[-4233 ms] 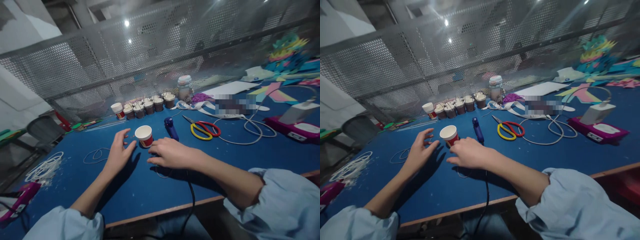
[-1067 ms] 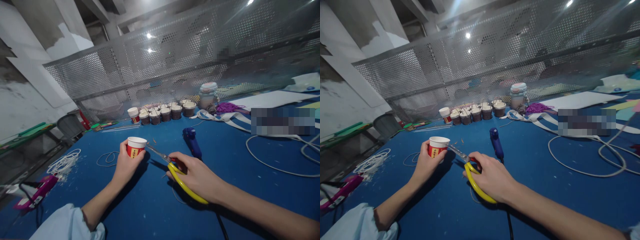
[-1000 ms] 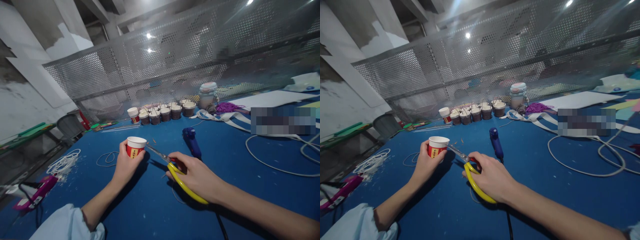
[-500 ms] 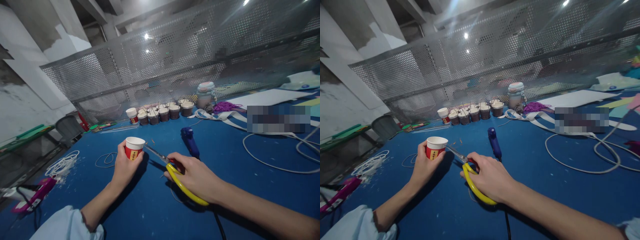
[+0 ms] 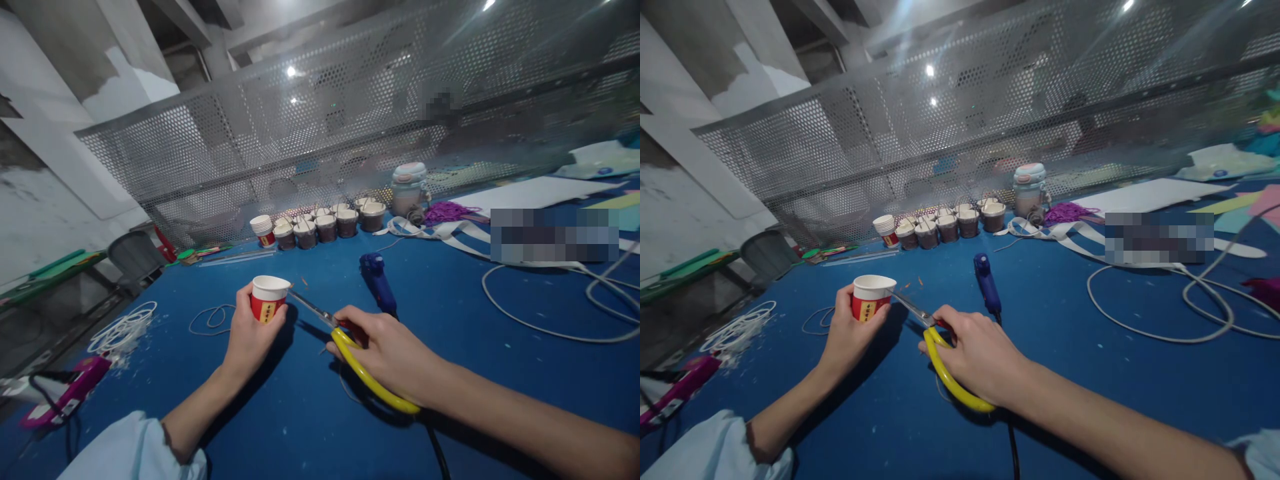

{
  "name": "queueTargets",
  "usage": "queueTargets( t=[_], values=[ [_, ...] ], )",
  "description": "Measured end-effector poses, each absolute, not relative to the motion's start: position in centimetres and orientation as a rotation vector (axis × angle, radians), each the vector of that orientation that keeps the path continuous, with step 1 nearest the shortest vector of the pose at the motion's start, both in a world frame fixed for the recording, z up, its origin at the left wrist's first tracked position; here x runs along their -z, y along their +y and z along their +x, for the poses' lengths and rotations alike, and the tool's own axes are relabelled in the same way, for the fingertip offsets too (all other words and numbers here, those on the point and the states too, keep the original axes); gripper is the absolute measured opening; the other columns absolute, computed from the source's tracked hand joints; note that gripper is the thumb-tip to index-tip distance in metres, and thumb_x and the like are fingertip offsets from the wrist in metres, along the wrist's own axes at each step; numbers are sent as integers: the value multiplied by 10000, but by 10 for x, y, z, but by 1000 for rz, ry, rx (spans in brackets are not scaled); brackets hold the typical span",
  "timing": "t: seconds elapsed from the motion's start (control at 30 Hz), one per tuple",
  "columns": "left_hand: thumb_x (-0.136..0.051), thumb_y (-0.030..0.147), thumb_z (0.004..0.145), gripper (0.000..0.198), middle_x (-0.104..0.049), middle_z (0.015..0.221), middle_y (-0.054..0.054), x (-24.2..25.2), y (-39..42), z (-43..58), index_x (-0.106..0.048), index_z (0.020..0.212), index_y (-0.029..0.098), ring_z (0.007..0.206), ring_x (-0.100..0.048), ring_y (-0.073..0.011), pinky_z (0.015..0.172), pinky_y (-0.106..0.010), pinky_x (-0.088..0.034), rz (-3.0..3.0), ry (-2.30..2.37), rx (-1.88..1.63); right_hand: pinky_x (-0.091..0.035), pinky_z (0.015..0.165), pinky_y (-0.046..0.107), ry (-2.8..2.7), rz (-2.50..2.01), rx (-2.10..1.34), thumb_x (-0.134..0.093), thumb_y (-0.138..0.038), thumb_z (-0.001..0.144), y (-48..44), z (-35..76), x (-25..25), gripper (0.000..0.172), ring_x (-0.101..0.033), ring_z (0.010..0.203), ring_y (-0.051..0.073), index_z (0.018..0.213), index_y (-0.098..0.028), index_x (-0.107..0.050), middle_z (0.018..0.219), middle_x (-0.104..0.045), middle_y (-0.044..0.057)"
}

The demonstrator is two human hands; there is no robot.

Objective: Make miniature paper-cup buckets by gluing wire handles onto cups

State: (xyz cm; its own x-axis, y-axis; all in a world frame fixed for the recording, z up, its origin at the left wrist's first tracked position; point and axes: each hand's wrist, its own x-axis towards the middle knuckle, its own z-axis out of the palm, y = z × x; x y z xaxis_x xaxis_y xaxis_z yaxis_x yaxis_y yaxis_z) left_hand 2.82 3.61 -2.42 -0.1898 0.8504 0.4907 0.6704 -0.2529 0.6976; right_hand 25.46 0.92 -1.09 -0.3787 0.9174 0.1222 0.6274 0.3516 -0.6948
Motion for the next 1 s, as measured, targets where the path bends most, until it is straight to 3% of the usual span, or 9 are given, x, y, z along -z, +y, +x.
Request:
queueTargets(
  t=[0.57, 1.0],
  values=[
    [-685, 413, 679, 549, -599, 951, -44, 16, 34, 29, -458, 1118, 174, 791, -599, -196, 728, -342, -502, 1815, 1799, -1395, -275, 518, 244, -2165, -1264, -627, -647, -402, 829, 8, 256, 14, 209, -431, 534, 128, 900, -206, -625, 607, -562, -25],
    [-761, 432, 633, 625, -634, 973, -51, 17, 45, 22, -504, 1130, 153, 804, -602, -169, 704, -288, -506, 1383, 1479, -1368, -404, 658, 293, -2230, -1294, -534, -544, -311, 853, 17, 263, 12, 297, -585, 747, 192, 1125, -225, -623, 934, -682, 55]
  ],
)
